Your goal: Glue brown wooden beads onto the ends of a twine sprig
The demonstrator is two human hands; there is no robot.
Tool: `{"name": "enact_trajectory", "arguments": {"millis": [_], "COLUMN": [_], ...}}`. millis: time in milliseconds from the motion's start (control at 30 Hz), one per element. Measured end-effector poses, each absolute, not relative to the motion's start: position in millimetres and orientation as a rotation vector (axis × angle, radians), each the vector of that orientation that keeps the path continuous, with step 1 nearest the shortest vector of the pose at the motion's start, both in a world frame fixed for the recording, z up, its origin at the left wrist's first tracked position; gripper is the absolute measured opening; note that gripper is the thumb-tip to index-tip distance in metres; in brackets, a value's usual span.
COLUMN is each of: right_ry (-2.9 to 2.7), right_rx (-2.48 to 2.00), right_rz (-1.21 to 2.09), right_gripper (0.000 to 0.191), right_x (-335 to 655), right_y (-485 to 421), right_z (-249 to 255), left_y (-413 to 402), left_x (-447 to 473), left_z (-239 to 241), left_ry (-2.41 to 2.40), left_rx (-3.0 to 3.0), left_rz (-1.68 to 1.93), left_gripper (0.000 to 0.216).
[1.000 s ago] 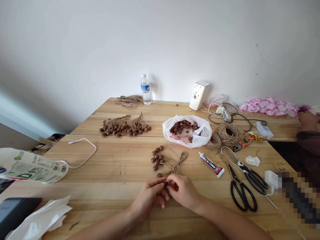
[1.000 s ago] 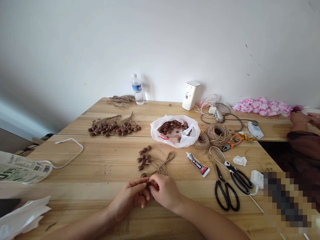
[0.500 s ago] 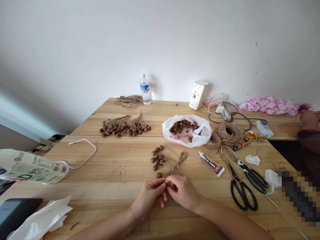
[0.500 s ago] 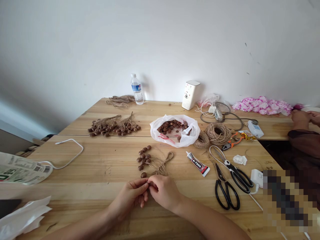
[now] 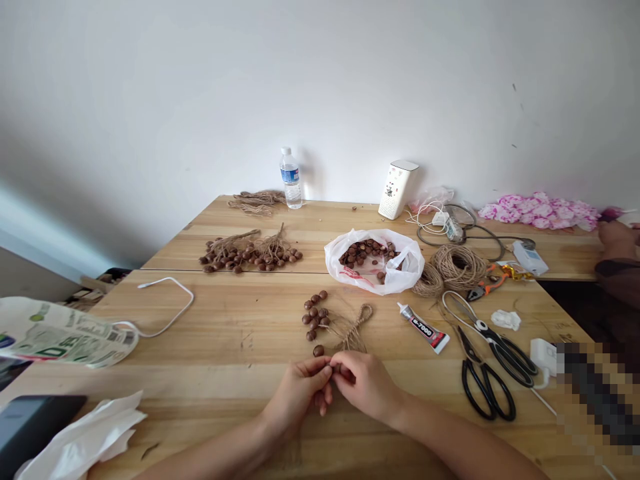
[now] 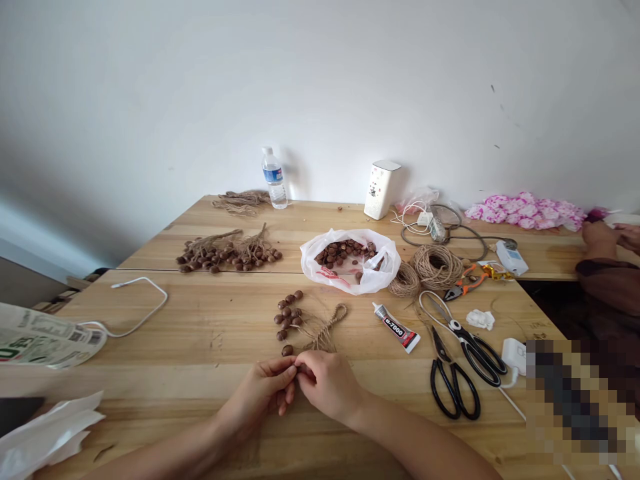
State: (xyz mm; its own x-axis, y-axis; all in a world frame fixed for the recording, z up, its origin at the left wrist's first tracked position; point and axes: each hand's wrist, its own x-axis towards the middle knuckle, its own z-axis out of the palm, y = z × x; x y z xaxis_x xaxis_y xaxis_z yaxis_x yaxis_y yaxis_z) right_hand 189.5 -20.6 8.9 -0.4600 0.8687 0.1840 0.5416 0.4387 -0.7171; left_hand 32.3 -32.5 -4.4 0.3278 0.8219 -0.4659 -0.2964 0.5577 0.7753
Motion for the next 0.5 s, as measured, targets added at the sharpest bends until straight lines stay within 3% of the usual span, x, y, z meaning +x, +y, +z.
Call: {"name": "enact_trajectory", "arguments": {"millis": [300,500], "right_ry": [-2.152,-2.233], "right_rx": [-1.214,-1.285], "right_rz": [0.789,0.497], "right_gripper": [0.025,0.027], "right_x": [194.9,205.5], "right_y": [-21.4,-17.5], "right_z": [3.7,3.7], "left_y": [-31.3,-31.3], "left_x": [32.5,34.7], "left_z": [-5.8,-3.1], "left_ry": [0.973,0.999], "left_rx": [0.55,0.48], "left_rz": [0.805,0.846], "left_gripper": [0.038,0.033]}}
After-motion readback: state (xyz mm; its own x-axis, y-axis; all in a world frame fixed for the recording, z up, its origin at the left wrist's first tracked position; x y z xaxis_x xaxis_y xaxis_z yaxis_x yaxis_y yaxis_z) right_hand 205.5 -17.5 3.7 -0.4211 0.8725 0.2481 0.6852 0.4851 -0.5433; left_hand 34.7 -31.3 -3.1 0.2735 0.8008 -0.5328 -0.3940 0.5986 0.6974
